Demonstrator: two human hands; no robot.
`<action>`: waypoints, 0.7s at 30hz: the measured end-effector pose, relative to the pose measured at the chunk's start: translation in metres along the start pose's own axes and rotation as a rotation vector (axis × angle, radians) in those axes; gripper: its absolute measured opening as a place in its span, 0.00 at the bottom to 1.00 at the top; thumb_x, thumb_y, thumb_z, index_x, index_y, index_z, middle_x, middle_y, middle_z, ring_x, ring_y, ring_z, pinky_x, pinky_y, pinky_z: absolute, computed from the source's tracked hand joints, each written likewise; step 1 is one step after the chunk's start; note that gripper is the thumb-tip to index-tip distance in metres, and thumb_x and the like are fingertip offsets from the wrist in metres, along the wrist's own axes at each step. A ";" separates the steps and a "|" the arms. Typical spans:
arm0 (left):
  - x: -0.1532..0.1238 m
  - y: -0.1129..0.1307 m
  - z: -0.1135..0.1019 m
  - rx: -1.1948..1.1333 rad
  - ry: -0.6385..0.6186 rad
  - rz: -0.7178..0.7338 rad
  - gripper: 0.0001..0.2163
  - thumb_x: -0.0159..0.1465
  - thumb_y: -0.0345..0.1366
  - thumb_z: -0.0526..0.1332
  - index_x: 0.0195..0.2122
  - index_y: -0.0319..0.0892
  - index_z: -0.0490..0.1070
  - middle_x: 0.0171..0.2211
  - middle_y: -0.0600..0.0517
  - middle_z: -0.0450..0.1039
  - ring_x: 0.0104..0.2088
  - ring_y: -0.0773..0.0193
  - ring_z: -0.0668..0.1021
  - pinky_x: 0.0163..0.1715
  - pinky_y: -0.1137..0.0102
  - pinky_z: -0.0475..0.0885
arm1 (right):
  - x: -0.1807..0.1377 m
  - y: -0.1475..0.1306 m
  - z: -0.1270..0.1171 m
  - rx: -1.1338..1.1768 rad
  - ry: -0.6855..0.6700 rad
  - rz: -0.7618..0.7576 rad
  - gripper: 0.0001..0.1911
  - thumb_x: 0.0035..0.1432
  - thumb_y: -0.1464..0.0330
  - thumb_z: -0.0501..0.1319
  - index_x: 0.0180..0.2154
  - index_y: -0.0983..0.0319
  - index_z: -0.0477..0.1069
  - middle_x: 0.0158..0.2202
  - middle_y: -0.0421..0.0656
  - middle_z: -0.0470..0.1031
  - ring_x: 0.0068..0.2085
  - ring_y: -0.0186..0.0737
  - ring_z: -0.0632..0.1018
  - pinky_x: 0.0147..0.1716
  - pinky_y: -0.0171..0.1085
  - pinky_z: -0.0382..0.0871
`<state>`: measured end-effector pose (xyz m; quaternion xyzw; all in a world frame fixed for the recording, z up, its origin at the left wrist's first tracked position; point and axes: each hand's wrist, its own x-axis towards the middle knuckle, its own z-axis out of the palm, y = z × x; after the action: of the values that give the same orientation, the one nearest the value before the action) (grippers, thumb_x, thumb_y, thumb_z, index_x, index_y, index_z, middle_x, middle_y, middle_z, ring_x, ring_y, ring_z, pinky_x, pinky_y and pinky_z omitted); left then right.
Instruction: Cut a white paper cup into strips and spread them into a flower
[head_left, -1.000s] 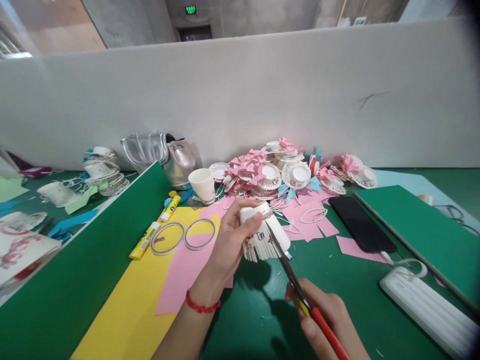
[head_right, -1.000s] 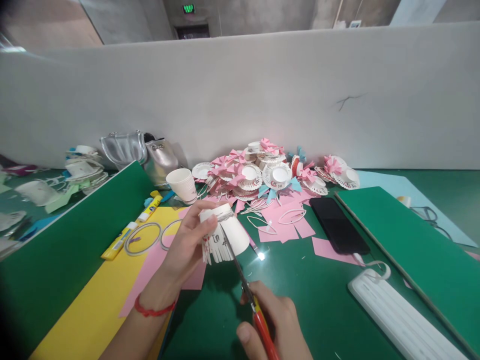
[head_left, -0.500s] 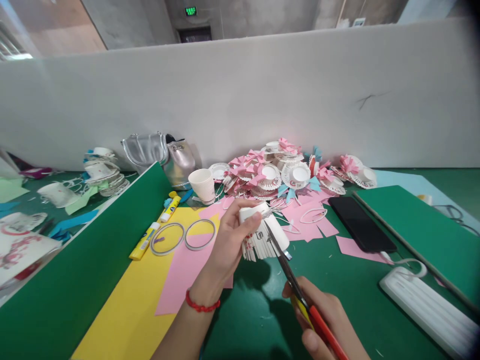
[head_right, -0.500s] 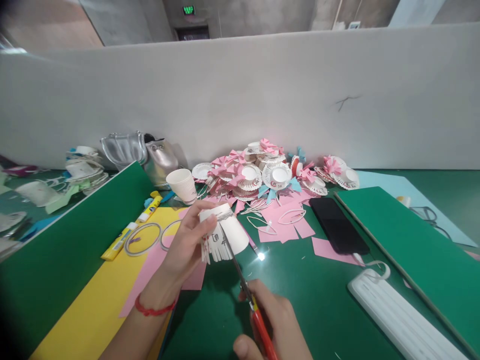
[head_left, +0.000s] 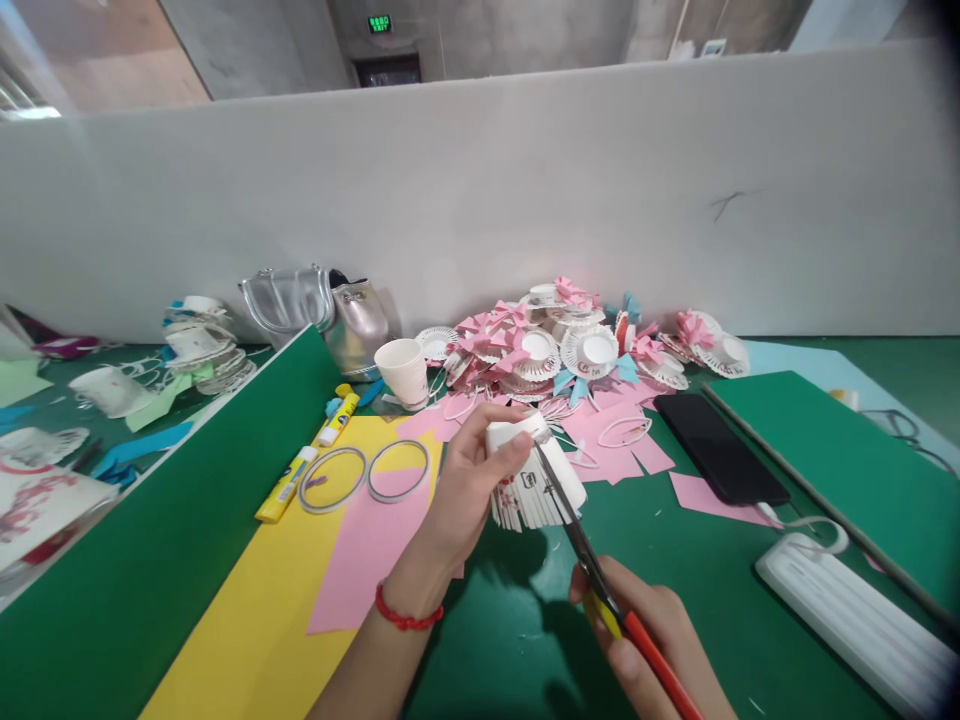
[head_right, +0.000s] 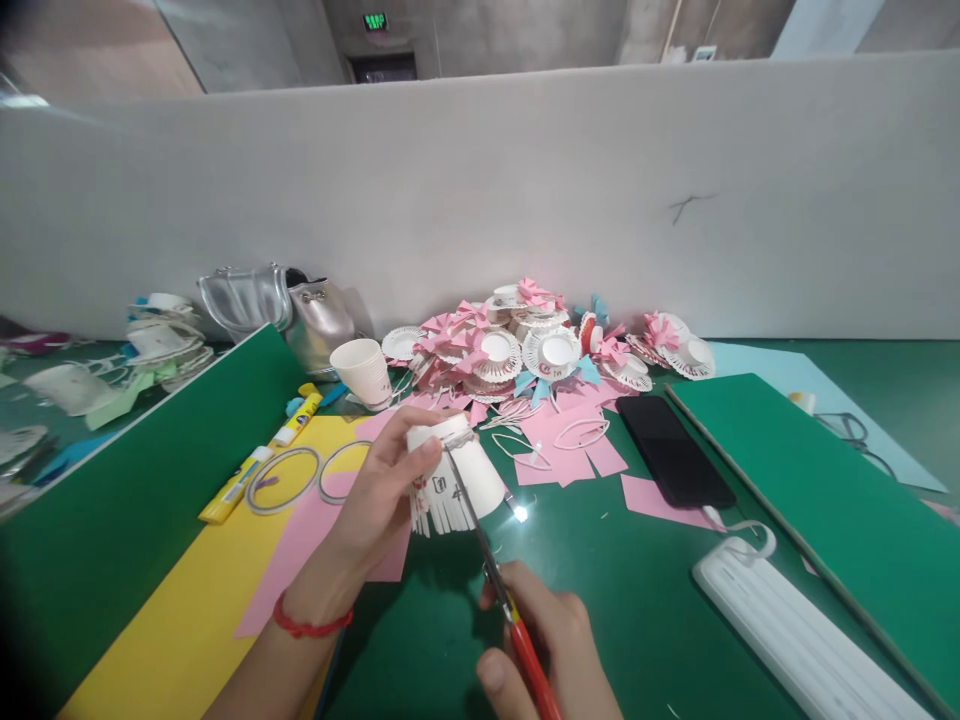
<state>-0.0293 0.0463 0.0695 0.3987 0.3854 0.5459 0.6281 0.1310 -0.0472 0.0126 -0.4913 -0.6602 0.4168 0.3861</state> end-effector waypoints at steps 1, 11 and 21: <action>0.000 0.000 0.000 0.001 -0.004 -0.002 0.09 0.51 0.38 0.68 0.31 0.45 0.71 0.36 0.55 0.73 0.26 0.70 0.72 0.25 0.75 0.68 | 0.000 0.001 0.000 0.000 0.001 -0.002 0.30 0.55 0.42 0.46 0.34 0.60 0.70 0.19 0.37 0.59 0.19 0.36 0.62 0.19 0.34 0.58; -0.001 0.000 -0.001 -0.006 -0.015 -0.012 0.10 0.51 0.38 0.68 0.32 0.45 0.70 0.33 0.55 0.72 0.27 0.70 0.72 0.27 0.75 0.67 | 0.000 -0.001 0.001 -0.033 0.026 -0.031 0.29 0.56 0.43 0.46 0.33 0.60 0.70 0.18 0.36 0.60 0.19 0.35 0.61 0.19 0.33 0.56; 0.000 0.000 -0.001 -0.011 -0.013 0.006 0.10 0.49 0.39 0.69 0.30 0.45 0.71 0.42 0.53 0.73 0.33 0.67 0.74 0.31 0.73 0.68 | 0.000 0.002 0.001 -0.030 0.027 -0.024 0.27 0.56 0.44 0.48 0.32 0.59 0.70 0.18 0.36 0.59 0.18 0.35 0.62 0.19 0.33 0.56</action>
<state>-0.0304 0.0463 0.0690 0.4001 0.3770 0.5474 0.6310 0.1303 -0.0474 0.0105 -0.4947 -0.6671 0.3955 0.3923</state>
